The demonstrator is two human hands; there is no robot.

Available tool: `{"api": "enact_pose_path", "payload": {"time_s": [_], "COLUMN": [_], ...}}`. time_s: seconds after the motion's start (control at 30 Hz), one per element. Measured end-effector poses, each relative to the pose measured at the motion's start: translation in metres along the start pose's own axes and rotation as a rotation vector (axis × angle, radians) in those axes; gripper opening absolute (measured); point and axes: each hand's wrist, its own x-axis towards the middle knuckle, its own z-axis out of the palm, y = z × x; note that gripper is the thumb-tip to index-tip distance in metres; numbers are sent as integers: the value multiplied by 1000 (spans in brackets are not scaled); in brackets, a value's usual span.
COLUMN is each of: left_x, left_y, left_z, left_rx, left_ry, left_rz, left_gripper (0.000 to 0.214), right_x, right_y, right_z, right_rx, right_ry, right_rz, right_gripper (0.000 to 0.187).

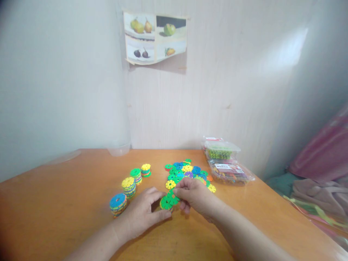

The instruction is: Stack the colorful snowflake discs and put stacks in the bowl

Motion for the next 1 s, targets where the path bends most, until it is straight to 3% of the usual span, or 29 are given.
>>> {"api": "enact_pose_path", "payload": {"time_s": [0.23,0.47,0.53,0.63,0.8,0.87,1.0], "left_x": [0,0,0,0,0,-1,0], "left_y": [1,3,3,3,6,7,7], "left_z": [0,0,-1,-2,-4,-4,-4], "left_rx": [-12,-18,-6,9,-1,2,6], "left_ry": [5,0,-2,-7,-8,-9,-8], "left_rz": [-5,-6,-9,-8,-1,3,5], "left_gripper": [36,31,31,34,33,30,28], "right_x": [6,2,2,5,17,22,25], "right_y": [13,8,4,1,13,21,26], "right_z": [6,15,13,-2,-33,-37,-28], "right_rx": [5,22,-3,-52,-419,-627,-921], "right_ry": [-24,-48,-20,127,332,337,291], "right_rz": [10,10,-16,-74,-127,-159,-206], "right_gripper": [32,31,27,19,9,11,35]}}
